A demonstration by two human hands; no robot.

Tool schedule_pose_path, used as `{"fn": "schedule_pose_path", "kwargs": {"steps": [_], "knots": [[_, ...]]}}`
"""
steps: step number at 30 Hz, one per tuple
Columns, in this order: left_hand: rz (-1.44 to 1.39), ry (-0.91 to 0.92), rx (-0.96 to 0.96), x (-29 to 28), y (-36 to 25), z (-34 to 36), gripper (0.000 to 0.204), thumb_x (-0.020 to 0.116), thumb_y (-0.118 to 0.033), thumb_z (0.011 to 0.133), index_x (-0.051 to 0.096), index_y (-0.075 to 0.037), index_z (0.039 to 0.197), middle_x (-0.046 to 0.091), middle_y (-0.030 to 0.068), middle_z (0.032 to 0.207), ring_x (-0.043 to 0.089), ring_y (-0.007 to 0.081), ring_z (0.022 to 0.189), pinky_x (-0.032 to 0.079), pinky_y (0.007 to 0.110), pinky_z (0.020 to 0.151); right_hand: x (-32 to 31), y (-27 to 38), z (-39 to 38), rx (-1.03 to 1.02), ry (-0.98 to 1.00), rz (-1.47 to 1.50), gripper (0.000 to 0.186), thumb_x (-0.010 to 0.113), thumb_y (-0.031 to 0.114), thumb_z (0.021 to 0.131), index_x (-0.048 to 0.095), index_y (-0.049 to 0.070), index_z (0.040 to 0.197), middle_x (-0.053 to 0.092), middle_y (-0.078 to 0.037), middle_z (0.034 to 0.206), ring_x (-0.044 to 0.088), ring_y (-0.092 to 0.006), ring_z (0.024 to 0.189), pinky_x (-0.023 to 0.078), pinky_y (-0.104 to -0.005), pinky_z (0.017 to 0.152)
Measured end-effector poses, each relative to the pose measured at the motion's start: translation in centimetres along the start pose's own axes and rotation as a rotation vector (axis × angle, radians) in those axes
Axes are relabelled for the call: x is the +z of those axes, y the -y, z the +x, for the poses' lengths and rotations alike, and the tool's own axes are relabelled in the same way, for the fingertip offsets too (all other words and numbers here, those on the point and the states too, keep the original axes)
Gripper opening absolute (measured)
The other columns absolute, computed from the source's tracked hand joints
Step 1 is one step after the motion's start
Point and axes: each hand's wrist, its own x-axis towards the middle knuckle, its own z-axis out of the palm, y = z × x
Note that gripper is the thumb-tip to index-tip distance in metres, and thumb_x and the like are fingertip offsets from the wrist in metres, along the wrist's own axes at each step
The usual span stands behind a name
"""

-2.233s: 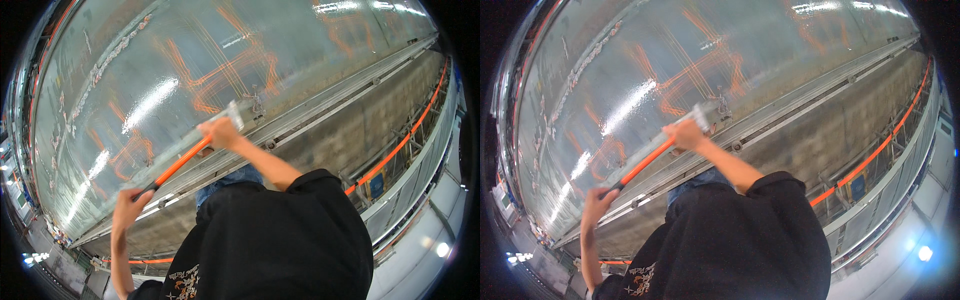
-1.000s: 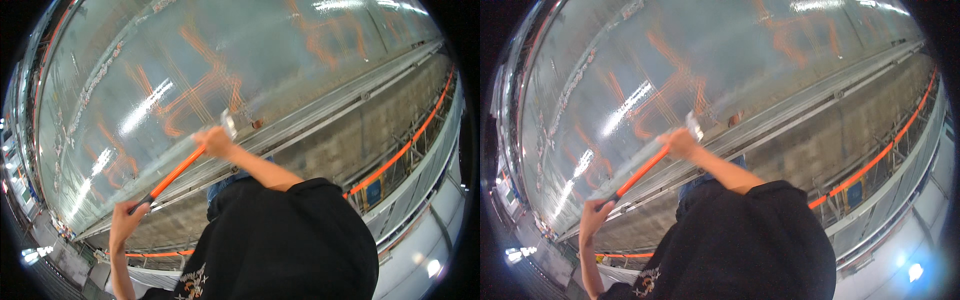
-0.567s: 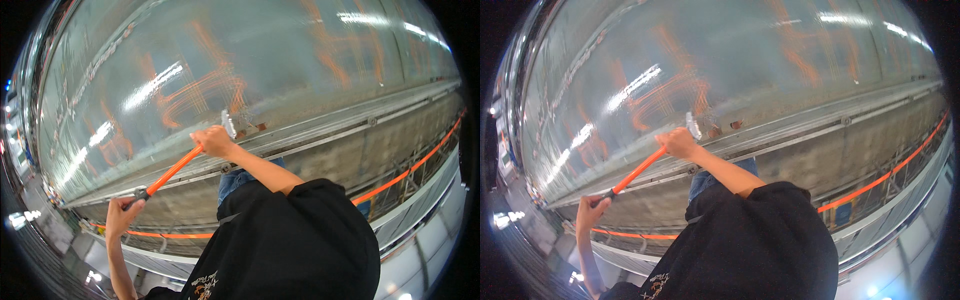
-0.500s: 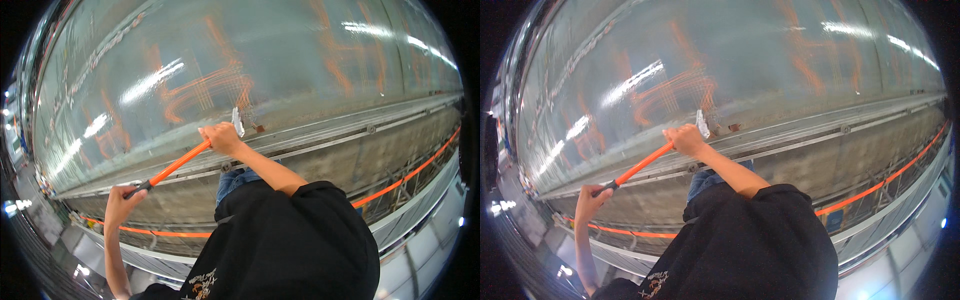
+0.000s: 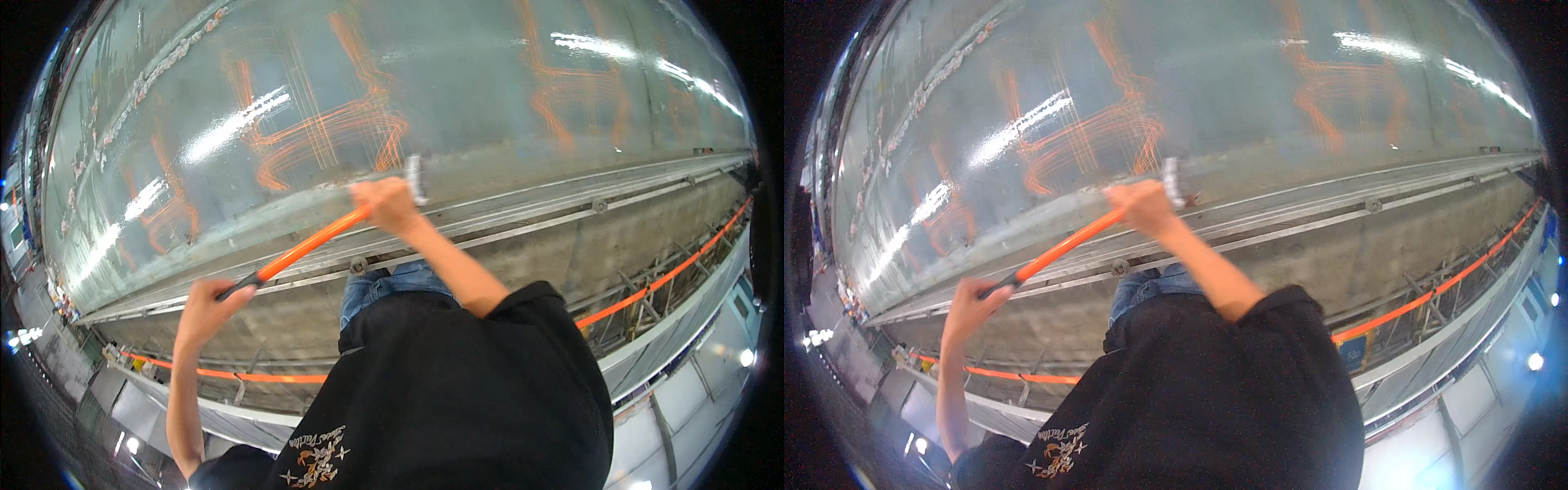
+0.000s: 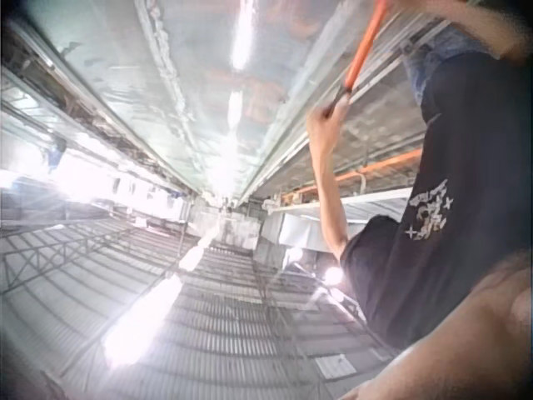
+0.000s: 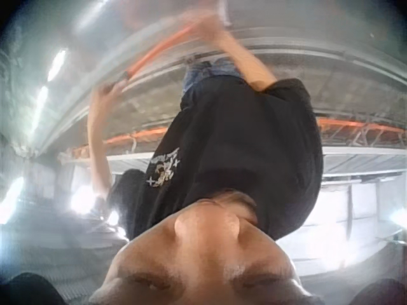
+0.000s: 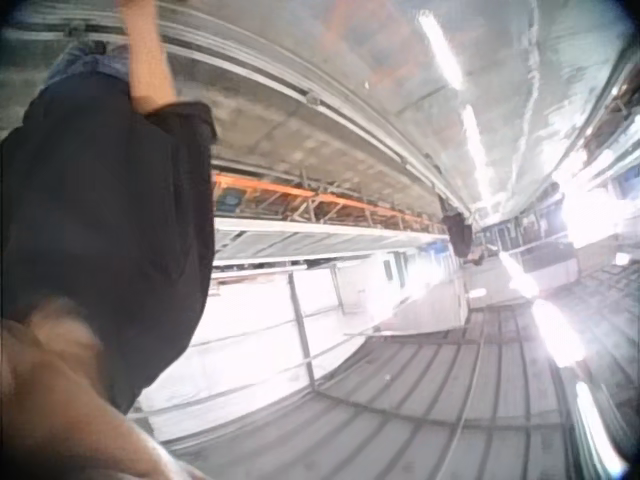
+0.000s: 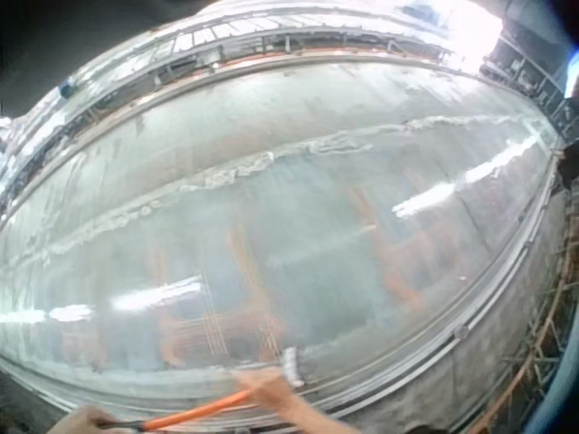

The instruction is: The person uses a long-handled squeegee to clean a large glass surface. They repeatedly wipe the glass in vertical and horizontal strokes, removing residue and water streaks from the pane.

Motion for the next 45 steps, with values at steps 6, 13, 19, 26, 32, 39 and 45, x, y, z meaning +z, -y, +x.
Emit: {"fn": "schedule_pose_path", "kwargs": {"steps": [6, 13, 19, 26, 32, 39, 45], "knots": [[-0.089, -0.007, 0.199, 4.0, -5.4, 1.7, 0.049, 0.072, -0.042, 0.087, 0.066, 0.005, 0.077, 0.042, -0.0007, 0.056, 0.038, 0.0085, 0.058, 0.03, 0.032, 0.051, -8.0, -4.2, -0.7, 0.082, 0.097, -0.104, 0.023, 0.064, 0.022, 0.088, 0.055, 0.014, 0.068, 0.053, -0.005, 0.052, 0.056, -0.0241, 0.044, 0.041, -0.0378, 0.043], [-0.16, -0.193, -0.287, -1.7, 4.9, -10.4, 0.037, 0.073, -0.027, 0.088, 0.061, -0.002, 0.064, 0.043, -0.007, 0.051, 0.037, 0.0025, 0.044, 0.024, 0.024, 0.04, 9.5, 11.4, 3.1, -0.014, 0.37, 0.201, 0.013, 0.064, 0.027, 0.084, 0.058, 0.015, 0.081, 0.055, -0.007, 0.055, 0.059, -0.0289, 0.047, 0.041, -0.0427, 0.042], [-0.02, -0.081, -0.182, -0.3, -2.0, -5.5, 0.045, 0.074, -0.039, 0.087, 0.066, 0.0, 0.068, 0.042, -0.0065, 0.053, 0.037, 0.0034, 0.05, 0.025, 0.026, 0.045, 0.9, 2.3, 0.9, 0.029, 0.173, 0.122, 0.007, 0.064, 0.022, 0.084, 0.061, 0.016, 0.081, 0.058, -0.005, 0.061, 0.061, -0.0242, 0.049, 0.045, -0.0408, 0.045], [-0.068, -0.078, 0.079, 5.5, -13.1, -0.4, 0.045, 0.074, -0.04, 0.086, 0.07, 0.004, 0.08, 0.042, -0.005, 0.056, 0.038, 0.0052, 0.055, 0.028, 0.03, 0.048, -10.7, -6.9, -2.5, 0.152, 0.111, -0.09, 0.026, 0.065, 0.025, 0.088, 0.057, 0.013, 0.067, 0.055, -0.007, 0.05, 0.058, -0.0252, 0.044, 0.044, -0.0391, 0.045], [-0.098, -0.164, -0.217, 0.5, -6.2, -9.5, 0.04, 0.073, -0.035, 0.089, 0.065, -0.002, 0.067, 0.041, -0.0066, 0.052, 0.037, 0.0027, 0.046, 0.024, 0.024, 0.042, 1.5, 3.3, 1.7, 0.021, 0.241, 0.21, 0.017, 0.065, 0.029, 0.085, 0.061, 0.015, 0.078, 0.053, -0.009, 0.052, 0.058, -0.0289, 0.047, 0.042, -0.043, 0.045], [-0.215, -0.095, -0.324, 3.1, -9.8, -7.6, 0.039, 0.075, -0.035, 0.089, 0.065, -0.003, 0.068, 0.044, -0.0071, 0.053, 0.037, 0.0019, 0.044, 0.023, 0.024, 0.04, -3.5, -1.0, 1.1, 0.018, 0.285, 0.162, 0.016, 0.064, 0.025, 0.084, 0.058, 0.012, 0.078, 0.057, -0.009, 0.053, 0.063, -0.0312, 0.051, 0.047, -0.0436, 0.049], [-0.052, -0.063, -0.096, 2.4, -14.0, -3.6, 0.043, 0.076, -0.038, 0.085, 0.067, 0.002, 0.072, 0.044, -0.0066, 0.056, 0.038, 0.0035, 0.052, 0.027, 0.027, 0.046, -8.5, -5.3, -0.2, 0.133, 0.142, 0.07, 0.021, 0.065, 0.027, 0.087, 0.058, 0.012, 0.075, 0.057, -0.008, 0.053, 0.06, -0.0273, 0.048, 0.045, -0.0425, 0.048]]}}
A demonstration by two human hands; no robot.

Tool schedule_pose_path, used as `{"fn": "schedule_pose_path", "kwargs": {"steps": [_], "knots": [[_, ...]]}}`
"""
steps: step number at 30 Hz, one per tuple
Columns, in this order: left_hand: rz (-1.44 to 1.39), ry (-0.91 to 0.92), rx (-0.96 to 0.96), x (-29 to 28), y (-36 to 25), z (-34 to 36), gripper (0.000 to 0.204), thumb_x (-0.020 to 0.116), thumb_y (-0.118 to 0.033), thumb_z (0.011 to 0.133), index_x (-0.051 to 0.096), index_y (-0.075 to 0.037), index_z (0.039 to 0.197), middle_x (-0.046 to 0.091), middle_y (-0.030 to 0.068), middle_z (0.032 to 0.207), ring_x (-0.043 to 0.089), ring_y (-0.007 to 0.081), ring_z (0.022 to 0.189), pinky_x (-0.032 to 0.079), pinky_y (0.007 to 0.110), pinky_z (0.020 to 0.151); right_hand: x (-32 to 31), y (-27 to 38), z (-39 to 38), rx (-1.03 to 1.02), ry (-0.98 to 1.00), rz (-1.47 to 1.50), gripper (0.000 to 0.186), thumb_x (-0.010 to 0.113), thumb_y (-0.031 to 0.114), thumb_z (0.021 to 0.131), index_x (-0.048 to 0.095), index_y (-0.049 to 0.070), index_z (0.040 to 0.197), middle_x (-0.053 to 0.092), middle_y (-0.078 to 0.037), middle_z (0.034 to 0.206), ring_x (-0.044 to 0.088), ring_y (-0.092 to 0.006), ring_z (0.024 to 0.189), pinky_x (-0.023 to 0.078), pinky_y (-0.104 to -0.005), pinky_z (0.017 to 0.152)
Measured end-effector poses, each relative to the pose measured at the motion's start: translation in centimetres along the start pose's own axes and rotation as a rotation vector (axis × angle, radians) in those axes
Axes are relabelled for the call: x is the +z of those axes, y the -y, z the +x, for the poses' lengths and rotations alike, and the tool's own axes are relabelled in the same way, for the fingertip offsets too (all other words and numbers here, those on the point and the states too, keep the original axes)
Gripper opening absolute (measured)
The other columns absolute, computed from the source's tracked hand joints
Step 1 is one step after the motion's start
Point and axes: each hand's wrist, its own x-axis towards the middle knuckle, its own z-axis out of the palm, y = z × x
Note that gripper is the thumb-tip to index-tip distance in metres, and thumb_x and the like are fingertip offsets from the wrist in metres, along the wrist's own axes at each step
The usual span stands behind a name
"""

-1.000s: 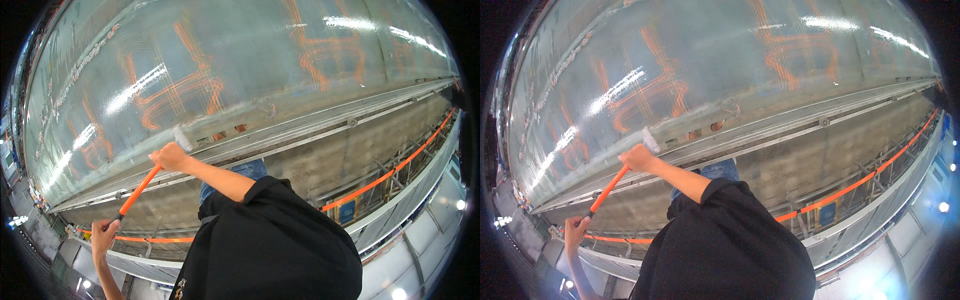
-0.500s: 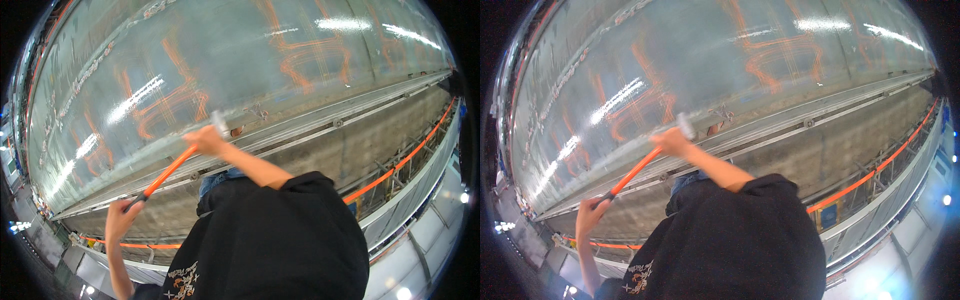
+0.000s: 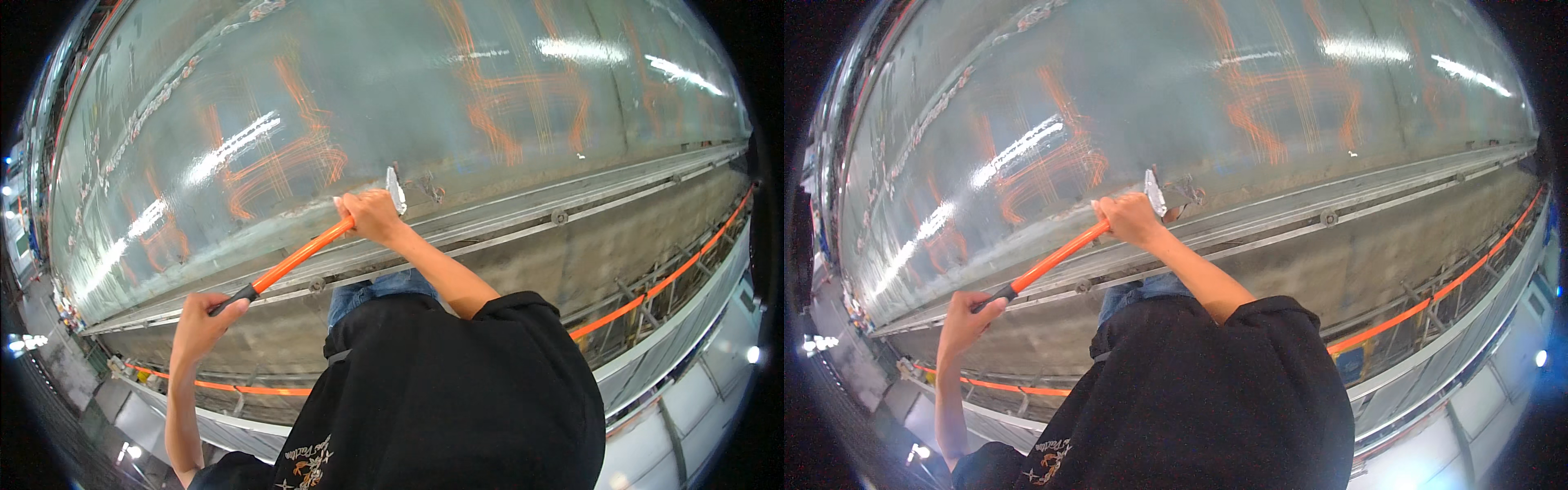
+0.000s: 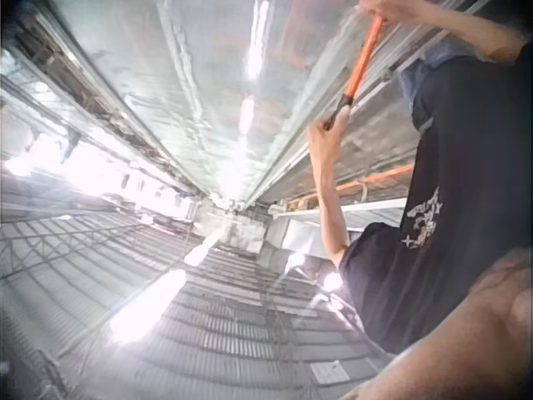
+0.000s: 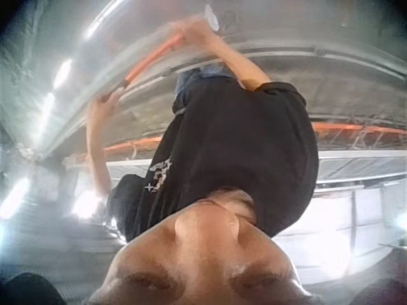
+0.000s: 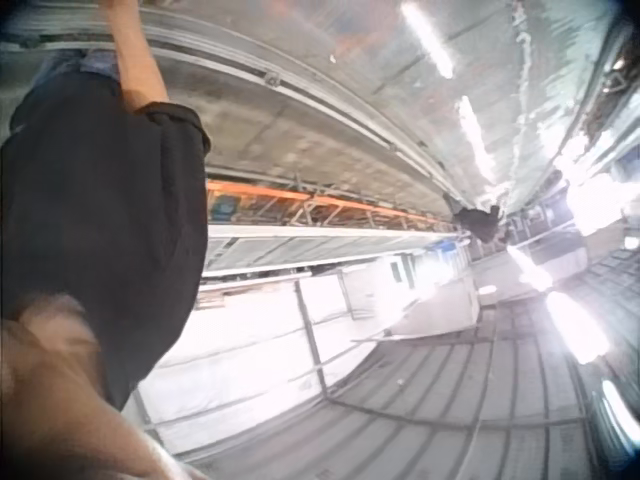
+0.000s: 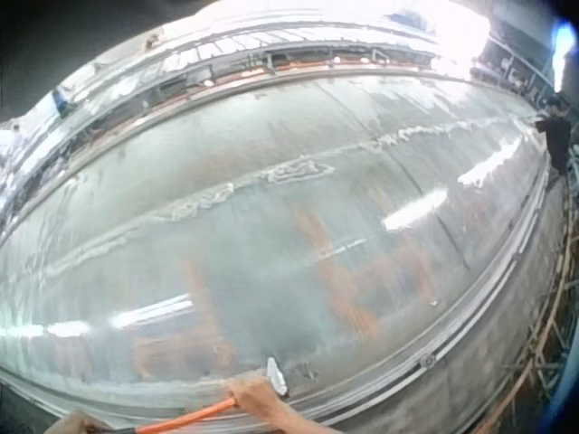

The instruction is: The person uses a long-handled squeegee to clean a large glass surface. They repeatedly wipe the glass in vertical and horizontal strokes, removing residue and water streaks from the pane.

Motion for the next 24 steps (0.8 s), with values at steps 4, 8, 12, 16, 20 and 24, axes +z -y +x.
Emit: {"fn": "schedule_pose_path", "kwargs": {"steps": [4, 8, 12, 16, 20, 24], "knots": [[-0.111, -0.03, -0.004, 2.3, 4.7, -0.6, 0.044, 0.076, -0.037, 0.086, 0.065, 0.003, 0.073, 0.044, -0.0063, 0.057, 0.038, 0.0036, 0.054, 0.028, 0.027, 0.047, 0.8, 1.4, 0.3, -0.065, 0.081, -0.011, 0.022, 0.065, 0.028, 0.087, 0.058, 0.012, 0.073, 0.056, -0.008, 0.052, 0.06, -0.0285, 0.048, 0.045, -0.0436, 0.048], [-0.11, -0.069, -0.108, -1.9, 11.2, -3.3, 0.042, 0.076, -0.035, 0.087, 0.063, 0.0, 0.069, 0.041, -0.0071, 0.055, 0.037, 0.0038, 0.052, 0.028, 0.027, 0.046, 8.2, 7.8, 2.6, -0.195, 0.156, 0.175, 0.019, 0.065, 0.025, 0.085, 0.058, 0.011, 0.074, 0.057, -0.01, 0.054, 0.061, -0.0307, 0.049, 0.046, -0.0448, 0.049], [-0.048, -0.03, -0.152, -3.8, 9.8, -1.5, 0.044, 0.074, -0.039, 0.087, 0.063, -0.001, 0.068, 0.04, -0.0058, 0.054, 0.036, 0.0044, 0.051, 0.028, 0.028, 0.047, 10.8, 7.9, 2.7, -0.074, 0.093, 0.066, 0.013, 0.063, 0.02, 0.082, 0.055, 0.013, 0.075, 0.055, -0.008, 0.057, 0.062, -0.028, 0.051, 0.046, -0.0429, 0.047], [0.072, 0.07, 0.231, 1.6, 0.7, 6.1, 0.05, 0.07, -0.044, 0.088, 0.065, 0.004, 0.074, 0.041, 0.0016, 0.052, 0.039, 0.0088, 0.052, 0.031, 0.032, 0.048, -2.3, -3.2, -0.8, -0.045, -0.061, -0.221, 0.015, 0.062, 0.023, 0.083, 0.052, 0.015, 0.073, 0.053, -0.005, 0.057, 0.059, -0.0252, 0.05, 0.042, -0.0396, 0.046], [-0.085, 0.092, 0.386, 5.8, -3.4, 6.4, 0.049, 0.069, -0.043, 0.089, 0.066, 0.004, 0.078, 0.042, 0.0046, 0.054, 0.04, 0.0124, 0.054, 0.032, 0.036, 0.05, -8.6, -7.0, -3.6, 0.08, -0.066, -0.321, 0.022, 0.066, 0.026, 0.082, 0.053, 0.014, 0.069, 0.055, -0.006, 0.056, 0.057, -0.0275, 0.048, 0.04, -0.0403, 0.045], [-0.034, 0.1, 0.329, 3.6, 2.8, 3.6, 0.049, 0.07, -0.043, 0.09, 0.064, 0.004, 0.076, 0.042, 0.0003, 0.055, 0.039, 0.0094, 0.055, 0.031, 0.033, 0.05, -2.9, -2.6, -2.4, -0.038, -0.024, -0.09, 0.021, 0.065, 0.025, 0.088, 0.06, 0.014, 0.072, 0.054, -0.006, 0.053, 0.056, -0.0279, 0.046, 0.041, -0.0404, 0.046]]}}
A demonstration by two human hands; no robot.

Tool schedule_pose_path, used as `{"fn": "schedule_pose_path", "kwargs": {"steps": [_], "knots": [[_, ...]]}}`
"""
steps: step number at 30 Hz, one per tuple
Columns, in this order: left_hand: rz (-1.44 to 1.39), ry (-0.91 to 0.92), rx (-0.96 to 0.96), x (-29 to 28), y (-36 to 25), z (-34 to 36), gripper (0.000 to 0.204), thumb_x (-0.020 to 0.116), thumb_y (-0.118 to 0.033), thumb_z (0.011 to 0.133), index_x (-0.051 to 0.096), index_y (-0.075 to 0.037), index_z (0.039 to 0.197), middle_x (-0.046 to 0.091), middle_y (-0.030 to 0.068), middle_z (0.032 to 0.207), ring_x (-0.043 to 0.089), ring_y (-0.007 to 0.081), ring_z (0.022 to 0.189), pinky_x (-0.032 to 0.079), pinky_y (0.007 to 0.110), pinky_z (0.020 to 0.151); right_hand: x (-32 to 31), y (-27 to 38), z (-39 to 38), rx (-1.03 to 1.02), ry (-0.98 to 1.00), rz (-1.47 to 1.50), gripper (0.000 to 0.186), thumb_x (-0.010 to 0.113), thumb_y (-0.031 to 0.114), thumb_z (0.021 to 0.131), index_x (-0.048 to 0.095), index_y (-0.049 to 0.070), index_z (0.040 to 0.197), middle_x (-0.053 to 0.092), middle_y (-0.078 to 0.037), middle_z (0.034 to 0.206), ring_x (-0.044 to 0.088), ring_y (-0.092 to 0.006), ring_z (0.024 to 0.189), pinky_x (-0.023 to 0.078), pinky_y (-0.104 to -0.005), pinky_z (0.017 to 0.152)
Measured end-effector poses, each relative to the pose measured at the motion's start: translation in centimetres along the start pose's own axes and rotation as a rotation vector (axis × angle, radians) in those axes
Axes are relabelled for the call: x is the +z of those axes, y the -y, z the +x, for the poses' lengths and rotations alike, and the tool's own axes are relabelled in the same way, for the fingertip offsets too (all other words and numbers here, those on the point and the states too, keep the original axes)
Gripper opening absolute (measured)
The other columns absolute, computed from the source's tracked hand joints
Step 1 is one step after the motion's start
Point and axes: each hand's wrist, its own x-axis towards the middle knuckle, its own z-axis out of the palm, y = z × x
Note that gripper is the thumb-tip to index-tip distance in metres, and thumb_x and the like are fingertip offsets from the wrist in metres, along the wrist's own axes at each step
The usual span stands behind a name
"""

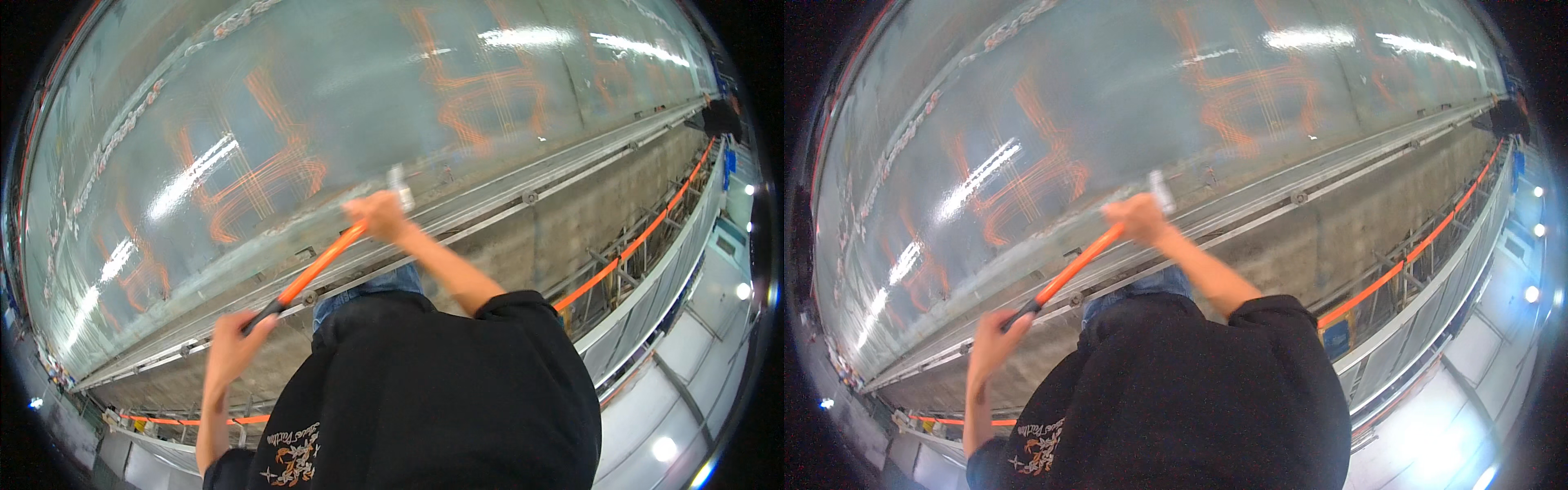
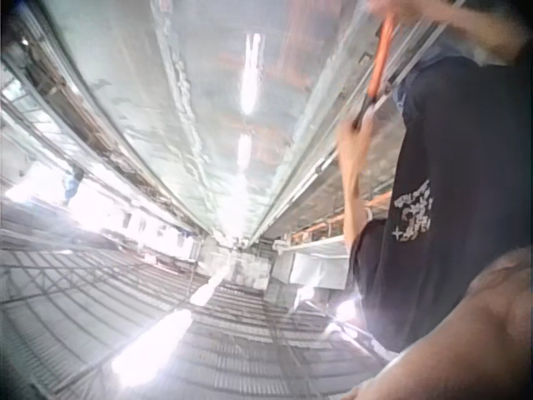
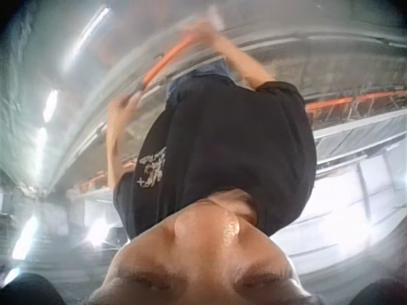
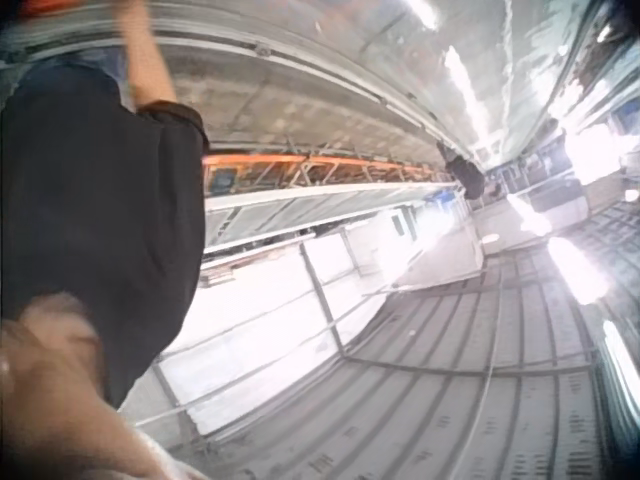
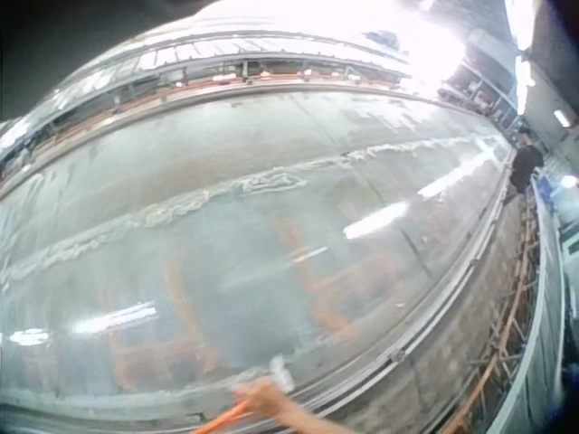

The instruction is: The person uses a long-handled squeegee to clean a large glass surface. They repeatedly wipe the glass in vertical and horizontal strokes, removing residue and water streaks from the pane.

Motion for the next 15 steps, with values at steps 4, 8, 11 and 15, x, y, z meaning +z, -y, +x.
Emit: {"fn": "schedule_pose_path", "kwargs": {"steps": [4, 8, 11, 15], "knots": [[0.051, -0.124, -0.293, -5.9, 3.4, -8.6, 0.048, 0.074, -0.039, 0.087, 0.06, 0.001, 0.067, 0.04, -0.0054, 0.056, 0.036, 0.004, 0.056, 0.025, 0.028, 0.047, 10.5, 10.6, 3.6, -0.014, 0.156, 0.172, 0.012, 0.067, 0.026, 0.082, 0.062, 0.015, 0.082, 0.06, -0.006, 0.064, 0.062, -0.0282, 0.055, 0.045, -0.0418, 0.05], [0.052, -0.191, -0.447, -4.9, 0.8, -9.0, 0.047, 0.072, -0.038, 0.088, 0.059, 0.001, 0.064, 0.04, -0.0057, 0.056, 0.036, 0.0041, 0.055, 0.025, 0.027, 0.046, 10.4, 9.9, 2.7, 0.007, 0.103, 0.158, 0.012, 0.066, 0.026, 0.083, 0.06, 0.015, 0.08, 0.058, -0.004, 0.06, 0.061, -0.0274, 0.052, 0.045, -0.0421, 0.049], [0.061, -0.068, -0.344, -1.4, -4.6, -3.0, 0.047, 0.071, -0.038, 0.088, 0.059, 0.002, 0.065, 0.04, -0.0053, 0.055, 0.035, 0.0052, 0.055, 0.025, 0.029, 0.047, 2.6, 1.9, 0.4, -0.024, -0.023, 0.151, 0.011, 0.06, 0.022, 0.088, 0.06, 0.015, 0.08, 0.059, -0.006, 0.06, 0.061, -0.0261, 0.05, 0.045, -0.0416, 0.046], [0.096, -0.043, -0.159, 4.1, -13.3, 2.4, 0.048, 0.071, -0.038, 0.088, 0.058, 0.004, 0.067, 0.039, -0.0051, 0.056, 0.035, 0.0061, 0.055, 0.026, 0.03, 0.048, -7.4, -7.2, -2.8, 0.064, -0.01, -0.046, 0.017, 0.064, 0.027, 0.087, 0.059, 0.015, 0.076, 0.059, -0.005, 0.06, 0.061, -0.0255, 0.05, 0.044, -0.0403, 0.046]]}}
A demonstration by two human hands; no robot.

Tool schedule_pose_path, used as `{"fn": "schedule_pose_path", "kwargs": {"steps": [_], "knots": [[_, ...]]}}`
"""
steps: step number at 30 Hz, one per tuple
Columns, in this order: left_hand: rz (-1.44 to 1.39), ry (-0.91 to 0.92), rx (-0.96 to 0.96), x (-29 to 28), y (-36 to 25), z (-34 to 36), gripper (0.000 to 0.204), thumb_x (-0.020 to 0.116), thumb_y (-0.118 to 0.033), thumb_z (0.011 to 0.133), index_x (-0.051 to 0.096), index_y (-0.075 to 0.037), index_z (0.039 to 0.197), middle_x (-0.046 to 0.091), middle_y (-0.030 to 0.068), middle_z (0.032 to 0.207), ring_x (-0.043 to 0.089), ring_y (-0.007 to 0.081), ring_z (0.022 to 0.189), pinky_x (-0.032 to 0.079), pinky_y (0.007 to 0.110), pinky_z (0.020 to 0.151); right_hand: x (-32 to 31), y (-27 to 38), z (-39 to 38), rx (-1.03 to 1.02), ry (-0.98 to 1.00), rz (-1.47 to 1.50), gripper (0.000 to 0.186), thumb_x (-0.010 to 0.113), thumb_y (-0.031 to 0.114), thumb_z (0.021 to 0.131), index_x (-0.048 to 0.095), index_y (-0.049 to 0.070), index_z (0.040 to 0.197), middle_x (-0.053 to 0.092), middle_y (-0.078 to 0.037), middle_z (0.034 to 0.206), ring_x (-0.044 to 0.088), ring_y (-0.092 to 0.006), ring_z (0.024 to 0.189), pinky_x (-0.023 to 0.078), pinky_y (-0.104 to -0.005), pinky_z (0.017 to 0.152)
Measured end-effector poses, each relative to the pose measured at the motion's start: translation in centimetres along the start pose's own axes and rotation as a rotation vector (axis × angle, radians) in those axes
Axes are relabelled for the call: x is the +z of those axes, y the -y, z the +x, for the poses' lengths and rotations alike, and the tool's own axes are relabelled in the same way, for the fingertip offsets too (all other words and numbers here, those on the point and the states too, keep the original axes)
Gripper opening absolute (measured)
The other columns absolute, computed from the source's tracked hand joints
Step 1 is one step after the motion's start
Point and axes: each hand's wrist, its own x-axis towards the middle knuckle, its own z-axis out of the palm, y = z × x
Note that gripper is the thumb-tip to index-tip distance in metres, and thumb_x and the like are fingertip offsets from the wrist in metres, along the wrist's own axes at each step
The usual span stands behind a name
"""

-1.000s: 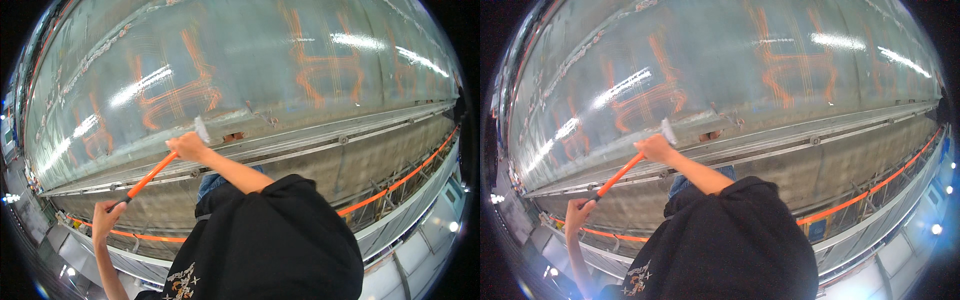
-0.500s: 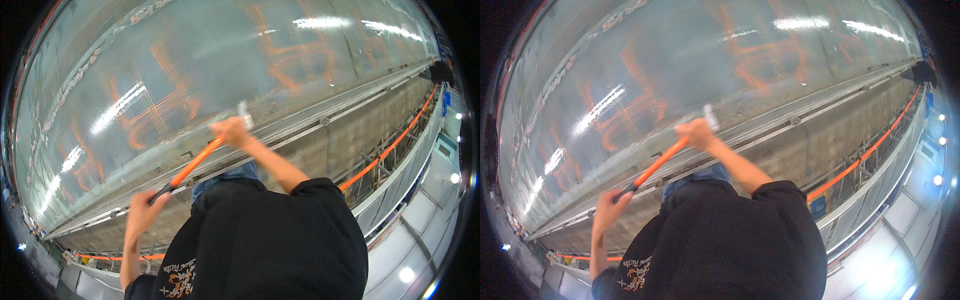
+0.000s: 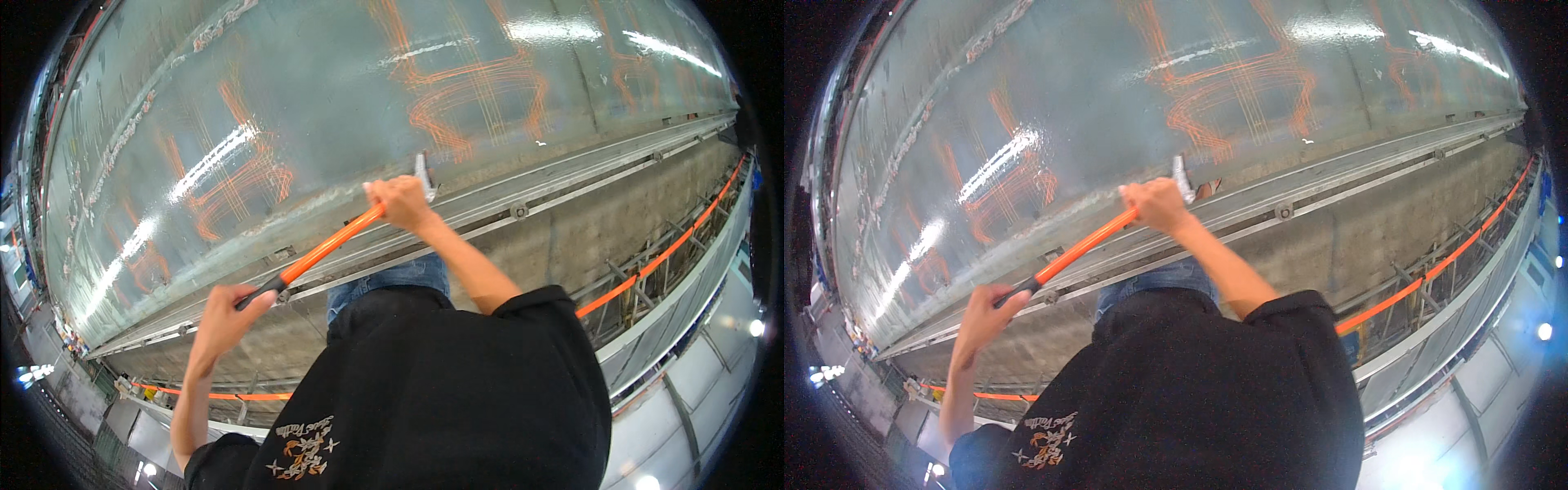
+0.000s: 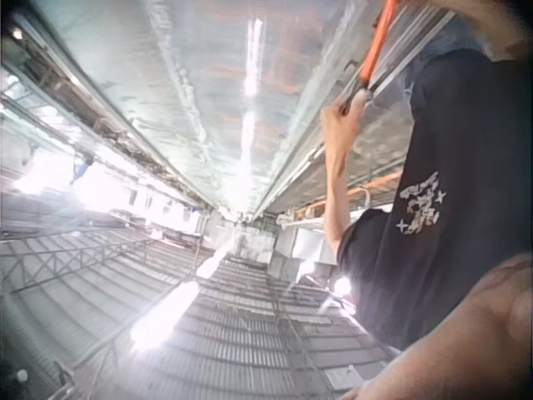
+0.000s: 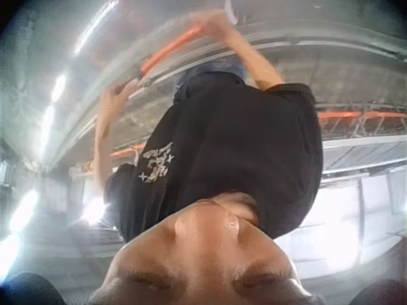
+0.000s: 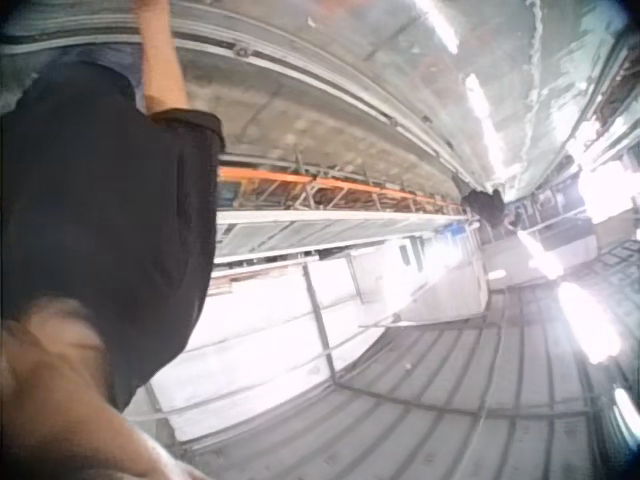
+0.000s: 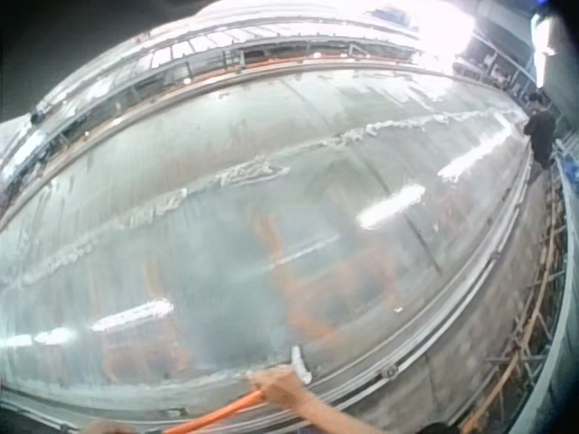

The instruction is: The person uses a long-handled squeegee to clean a large glass surface. They repeatedly wipe the glass in vertical and horizontal strokes, removing residue and water streaks from the pane.

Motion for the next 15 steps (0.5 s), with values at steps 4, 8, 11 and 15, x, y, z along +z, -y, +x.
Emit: {"fn": "schedule_pose_path", "kwargs": {"steps": [4, 8, 11, 15], "knots": [[-0.052, -0.041, -0.068, 1.1, -0.9, -2.7, 0.044, 0.071, -0.036, 0.088, 0.061, 0.002, 0.067, 0.039, -0.006, 0.055, 0.035, 0.0048, 0.054, 0.025, 0.028, 0.047, -1.5, 0.3, 0.7, -0.089, 0.021, 0.087, 0.018, 0.066, 0.029, 0.084, 0.058, 0.015, 0.076, 0.059, -0.005, 0.06, 0.062, -0.0264, 0.051, 0.045, -0.0416, 0.047], [-0.203, -0.132, -0.353, -0.4, 1.9, -9.8, 0.034, 0.073, -0.031, 0.09, 0.067, -0.002, 0.073, 0.043, -0.0064, 0.053, 0.037, 0.0022, 0.046, 0.023, 0.024, 0.041, 5.9, 9.2, 3.4, -0.212, 0.163, 0.296, 0.015, 0.067, 0.028, 0.081, 0.059, 0.015, 0.08, 0.057, -0.006, 0.056, 0.061, -0.0295, 0.051, 0.042, -0.0439, 0.046], [-0.274, -0.16, -0.483, -0.2, 3.8, -10.7, 0.033, 0.072, -0.029, 0.091, 0.068, 0.0, 0.076, 0.045, -0.0062, 0.052, 0.038, 0.0023, 0.042, 0.024, 0.023, 0.039, 8.1, 10.6, 3.5, -0.222, 0.195, 0.389, 0.014, 0.068, 0.028, 0.083, 0.062, 0.016, 0.079, 0.054, -0.006, 0.051, 0.059, -0.0295, 0.047, 0.04, -0.0434, 0.044], [-0.268, -0.102, -0.457, 0.6, 2.3, -8.3, 0.033, 0.072, -0.029, 0.091, 0.069, 0.001, 0.078, 0.044, -0.006, 0.051, 0.037, 0.0023, 0.041, 0.024, 0.023, 0.038, 6.1, 6.9, 2.5, -0.167, 0.114, 0.294, 0.015, 0.067, 0.027, 0.083, 0.06, 0.016, 0.077, 0.053, -0.005, 0.051, 0.059, -0.0283, 0.047, 0.041, -0.0419, 0.045]]}}
